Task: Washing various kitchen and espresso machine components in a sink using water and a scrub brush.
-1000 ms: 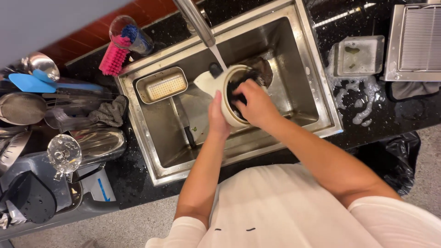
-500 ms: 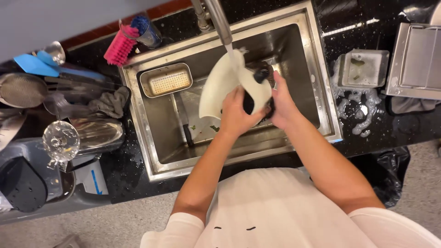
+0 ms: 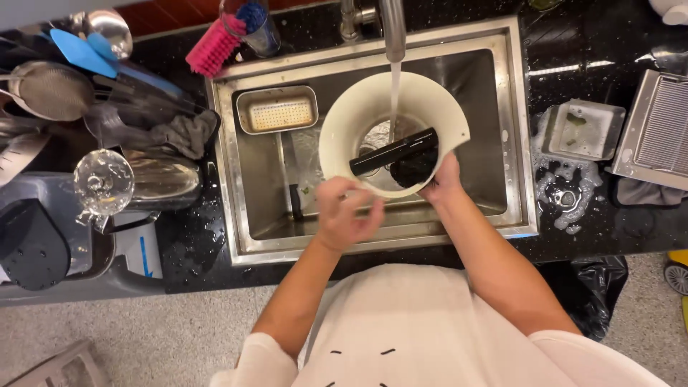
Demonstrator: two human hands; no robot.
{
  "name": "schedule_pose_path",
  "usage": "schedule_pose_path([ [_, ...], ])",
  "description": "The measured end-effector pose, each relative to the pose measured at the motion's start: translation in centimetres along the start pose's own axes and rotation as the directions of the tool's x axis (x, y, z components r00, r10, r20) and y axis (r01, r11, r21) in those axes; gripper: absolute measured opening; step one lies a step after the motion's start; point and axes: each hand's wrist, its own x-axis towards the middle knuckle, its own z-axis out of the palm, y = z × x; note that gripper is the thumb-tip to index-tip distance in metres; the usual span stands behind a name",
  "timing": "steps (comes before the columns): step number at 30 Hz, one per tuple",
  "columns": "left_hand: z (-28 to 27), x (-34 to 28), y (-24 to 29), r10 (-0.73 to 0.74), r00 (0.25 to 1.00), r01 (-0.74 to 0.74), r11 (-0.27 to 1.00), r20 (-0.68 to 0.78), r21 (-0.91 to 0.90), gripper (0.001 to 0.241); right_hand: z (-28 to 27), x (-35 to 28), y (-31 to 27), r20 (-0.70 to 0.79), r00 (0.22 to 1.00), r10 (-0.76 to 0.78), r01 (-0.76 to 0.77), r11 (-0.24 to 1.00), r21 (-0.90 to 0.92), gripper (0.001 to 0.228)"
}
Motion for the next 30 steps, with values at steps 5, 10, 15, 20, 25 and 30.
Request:
schedule_pose_path([
  [5, 0.1, -1.6, -3.2, -0.418, 0.841, 0.397, 0.908, -0.343, -0.135, 0.050, 0.4, -0.4, -1.3, 0.070, 0.997, -0.041, 0.035, 0.996, 0.088, 0.041],
  [10, 2.3, 0.0, -6.1, -0.613, 0.296, 0.569, -0.503, 0.732, -0.651, 0.087, 1.0, -0.6, -1.2, 0.234, 0.971, -0.041, 0.014, 0.993, 0.114, 0.041],
  [15, 3.5, -1.2, -8.5, -0.438, 0.473, 0.597, -0.479, 0.764, -0.644, 0.094, 1.5, -1.4, -3.1, 0.030, 0.997, 0.069, -0.070, 0.997, 0.018, 0.044],
  [20, 3.1, -0.5, -9.5, -0.375, 0.474, 0.764, -0.275, 0.797, -0.584, 0.092, -1.3, -0.6, -4.2, -0.113, 0.994, -0.002, -0.018, 0.984, -0.179, 0.041],
  [25, 3.0, 0.4, -9.2, -0.379, 0.309, 0.812, -0.371, 0.872, -0.450, 0.094, 0.5, -2.0, -6.0, -0.247, 0.963, -0.107, -0.002, 0.915, -0.404, 0.038],
  [30, 3.6, 0.7, -8.1, -0.372, 0.418, 0.715, -0.428, 0.829, -0.553, 0.086, -0.8, -2.6, -7.0, -0.114, 0.883, -0.454, 0.244, 0.654, -0.717, 0.028],
])
